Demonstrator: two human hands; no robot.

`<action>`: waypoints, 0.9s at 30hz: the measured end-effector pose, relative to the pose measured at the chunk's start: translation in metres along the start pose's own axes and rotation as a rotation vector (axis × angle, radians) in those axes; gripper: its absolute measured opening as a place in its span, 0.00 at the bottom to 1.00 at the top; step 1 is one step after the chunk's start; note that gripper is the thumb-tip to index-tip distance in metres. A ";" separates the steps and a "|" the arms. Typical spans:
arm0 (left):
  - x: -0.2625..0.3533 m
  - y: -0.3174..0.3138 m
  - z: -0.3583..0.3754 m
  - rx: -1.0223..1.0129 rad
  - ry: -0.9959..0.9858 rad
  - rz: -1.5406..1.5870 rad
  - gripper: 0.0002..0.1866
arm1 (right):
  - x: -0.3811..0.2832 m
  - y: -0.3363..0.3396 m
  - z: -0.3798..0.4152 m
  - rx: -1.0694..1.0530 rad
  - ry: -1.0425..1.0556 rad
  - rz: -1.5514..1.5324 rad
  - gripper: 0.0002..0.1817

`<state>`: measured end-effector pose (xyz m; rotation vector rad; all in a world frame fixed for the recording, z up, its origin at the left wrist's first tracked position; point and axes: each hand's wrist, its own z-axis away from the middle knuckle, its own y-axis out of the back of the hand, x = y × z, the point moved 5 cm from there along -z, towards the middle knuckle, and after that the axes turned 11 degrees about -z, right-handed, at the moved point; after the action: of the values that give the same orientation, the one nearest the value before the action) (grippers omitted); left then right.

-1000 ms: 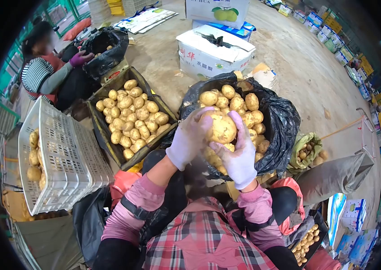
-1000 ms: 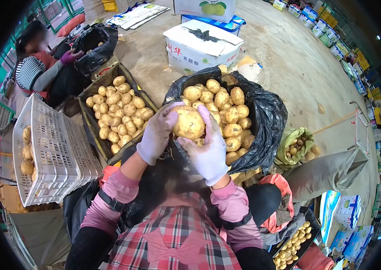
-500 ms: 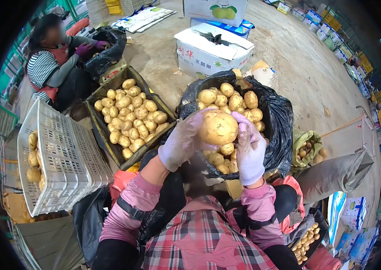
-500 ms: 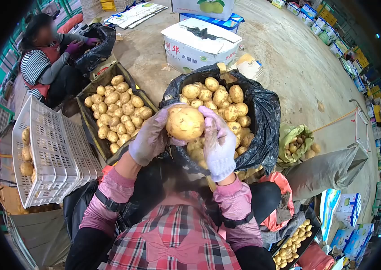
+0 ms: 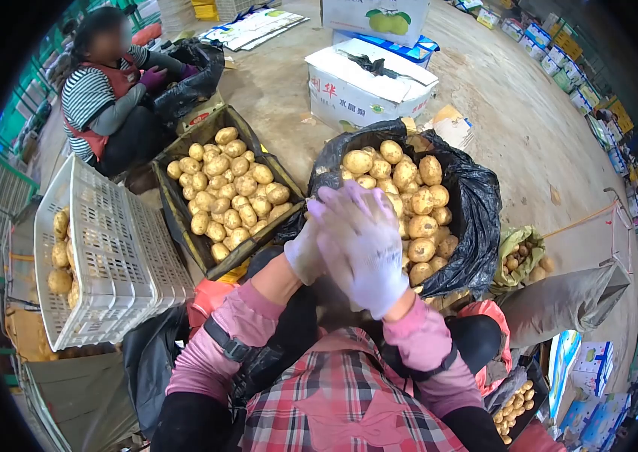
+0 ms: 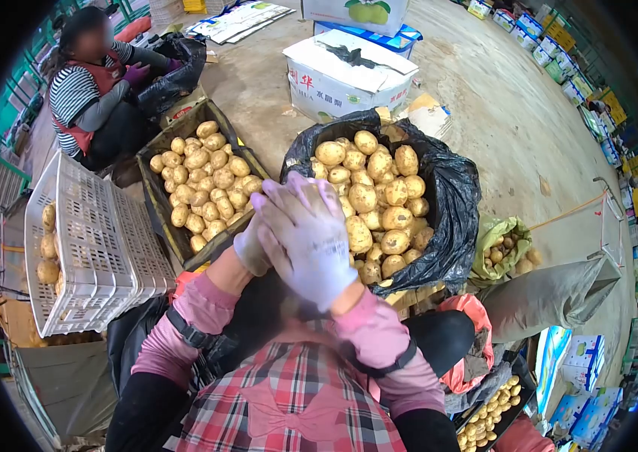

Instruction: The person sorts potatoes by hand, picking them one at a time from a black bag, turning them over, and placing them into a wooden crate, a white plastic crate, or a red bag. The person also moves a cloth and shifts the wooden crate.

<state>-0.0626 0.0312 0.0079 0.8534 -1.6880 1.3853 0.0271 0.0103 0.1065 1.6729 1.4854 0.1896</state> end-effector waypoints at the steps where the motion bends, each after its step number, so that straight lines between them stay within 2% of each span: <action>1: 0.000 0.002 -0.001 -0.004 -0.028 -0.098 0.24 | 0.013 -0.001 -0.002 0.051 -0.093 -0.151 0.21; 3: 0.009 0.003 0.001 -0.035 -0.053 -0.220 0.25 | 0.053 -0.007 -0.008 0.156 -0.270 -0.455 0.19; 4: 0.015 0.001 0.003 -0.062 -0.048 -0.241 0.26 | 0.075 -0.008 -0.009 0.151 -0.464 -0.675 0.18; 5: 0.030 -0.007 0.008 -0.118 -0.006 -0.180 0.27 | 0.117 -0.015 0.004 0.187 -0.521 -0.623 0.18; 6: 0.036 -0.014 0.011 -0.175 0.038 -0.118 0.28 | 0.125 0.004 0.004 0.079 -0.401 -0.062 0.19; 7: 0.026 -0.013 0.011 -0.213 0.106 0.164 0.30 | 0.127 0.013 0.009 0.174 -0.483 -0.087 0.19; 8: 0.023 -0.009 0.008 -0.160 0.126 0.188 0.29 | 0.123 0.021 0.015 0.261 -0.563 -0.115 0.20; 10: 0.013 0.000 0.007 -0.041 0.180 0.247 0.29 | 0.079 0.025 0.006 0.352 -0.267 -0.160 0.20; 11: 0.019 -0.008 0.003 0.030 0.142 0.304 0.25 | 0.049 0.025 0.001 0.396 -0.124 -0.187 0.20; 12: 0.026 -0.016 -0.002 0.098 0.100 0.357 0.22 | 0.019 0.014 -0.008 0.246 0.008 -0.065 0.18; 13: 0.023 -0.012 -0.003 0.111 0.127 0.337 0.23 | 0.008 0.007 -0.012 0.143 -0.005 -0.051 0.19; 15: 0.007 0.004 -0.003 0.132 0.187 0.299 0.25 | 0.018 0.001 -0.013 0.096 -0.085 -0.136 0.19; 17: -0.002 0.015 0.000 0.161 0.237 0.267 0.27 | 0.071 -0.006 -0.015 0.198 -0.204 -0.342 0.17; 18: 0.006 0.010 0.002 0.066 0.211 0.263 0.28 | 0.092 0.003 -0.014 0.190 -0.256 -0.281 0.17; 20: 0.025 -0.005 0.006 -0.130 0.161 0.255 0.31 | 0.112 0.020 0.002 0.242 -0.318 0.185 0.17; 21: 0.025 -0.008 0.008 -0.104 0.211 0.333 0.35 | 0.115 0.024 0.010 0.305 -0.359 0.030 0.17; 23: 0.023 -0.007 0.005 -0.049 0.187 0.324 0.35 | 0.104 0.023 0.026 0.360 -0.467 -0.377 0.20; 24: 0.021 -0.005 0.007 -0.013 0.182 0.321 0.35 | 0.088 0.020 0.031 0.358 -0.462 -0.458 0.23; 25: 0.022 -0.005 0.008 -0.078 0.209 0.323 0.35 | 0.074 0.016 0.034 0.364 -0.453 -0.541 0.26; 27: 0.006 0.008 0.004 0.079 0.147 0.169 0.33 | 0.057 0.011 0.028 0.334 -0.366 -0.625 0.33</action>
<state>-0.0730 0.0283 0.0095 0.6459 -1.6316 1.5978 0.0686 0.0467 0.0732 1.3077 1.7275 -0.6975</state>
